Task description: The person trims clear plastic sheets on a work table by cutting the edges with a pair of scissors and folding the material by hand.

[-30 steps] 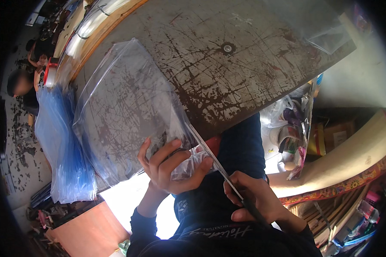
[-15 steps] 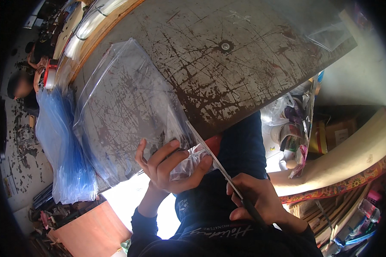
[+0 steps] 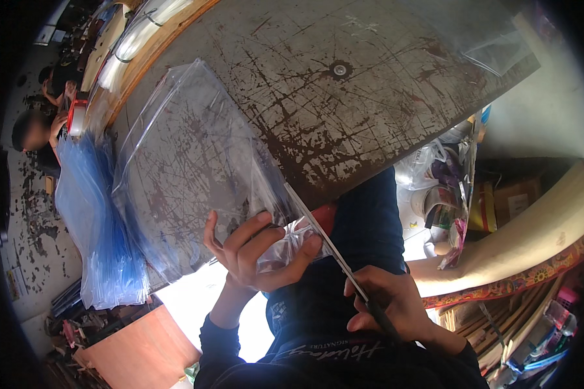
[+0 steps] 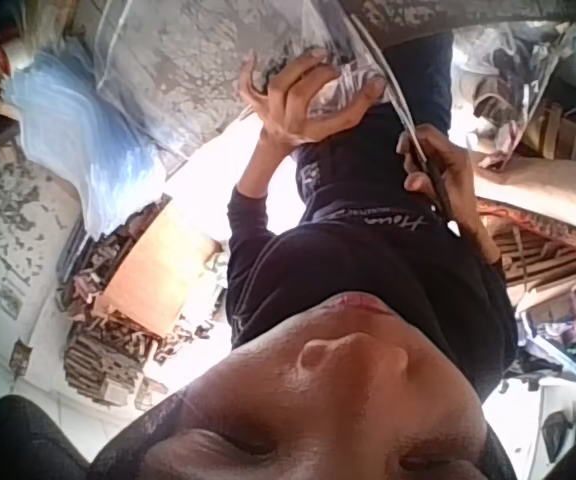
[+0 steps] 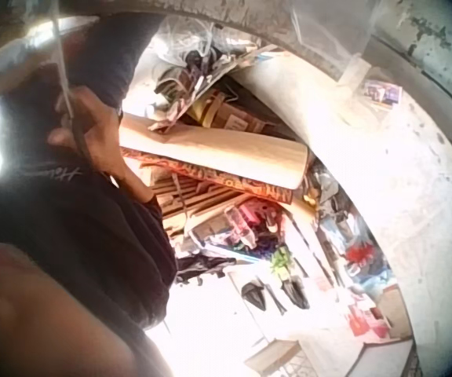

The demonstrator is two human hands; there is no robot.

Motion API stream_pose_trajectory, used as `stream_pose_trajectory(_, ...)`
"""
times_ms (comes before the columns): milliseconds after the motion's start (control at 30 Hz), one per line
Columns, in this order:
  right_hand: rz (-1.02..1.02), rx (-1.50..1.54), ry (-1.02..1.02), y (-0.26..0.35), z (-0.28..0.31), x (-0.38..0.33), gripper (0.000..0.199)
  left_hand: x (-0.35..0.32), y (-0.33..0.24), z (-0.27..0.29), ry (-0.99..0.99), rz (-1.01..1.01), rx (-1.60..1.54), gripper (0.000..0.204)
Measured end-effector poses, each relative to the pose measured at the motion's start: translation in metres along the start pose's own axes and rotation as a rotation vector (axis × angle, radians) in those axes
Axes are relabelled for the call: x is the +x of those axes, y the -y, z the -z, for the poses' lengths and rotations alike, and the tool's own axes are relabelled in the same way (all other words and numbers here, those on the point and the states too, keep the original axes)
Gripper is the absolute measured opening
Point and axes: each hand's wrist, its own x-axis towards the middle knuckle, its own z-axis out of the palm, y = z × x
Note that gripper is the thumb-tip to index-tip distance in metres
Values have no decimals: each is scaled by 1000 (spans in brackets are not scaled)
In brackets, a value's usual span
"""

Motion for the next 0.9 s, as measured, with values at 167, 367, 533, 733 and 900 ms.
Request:
stream_pose_trajectory(167,17,-176,-68,-2,6,-1,45,0,0,-1,-19,0,-2,28)
stream_pose_trajectory(367,68,70,-8,-9,11,-3,47,-1,0,1,50,9,26,26)
stream_pose_trajectory(533,16,71,77,-6,8,-1,46,-1,-1,2,56,27,28,27)
stream_pose_trajectory(733,6,36,33,1,3,3,45,3,-2,2,45,20,10,30)
stream_pose_trajectory(900,-20,37,16,2,2,4,45,3,-2,2,68,31,8,30)
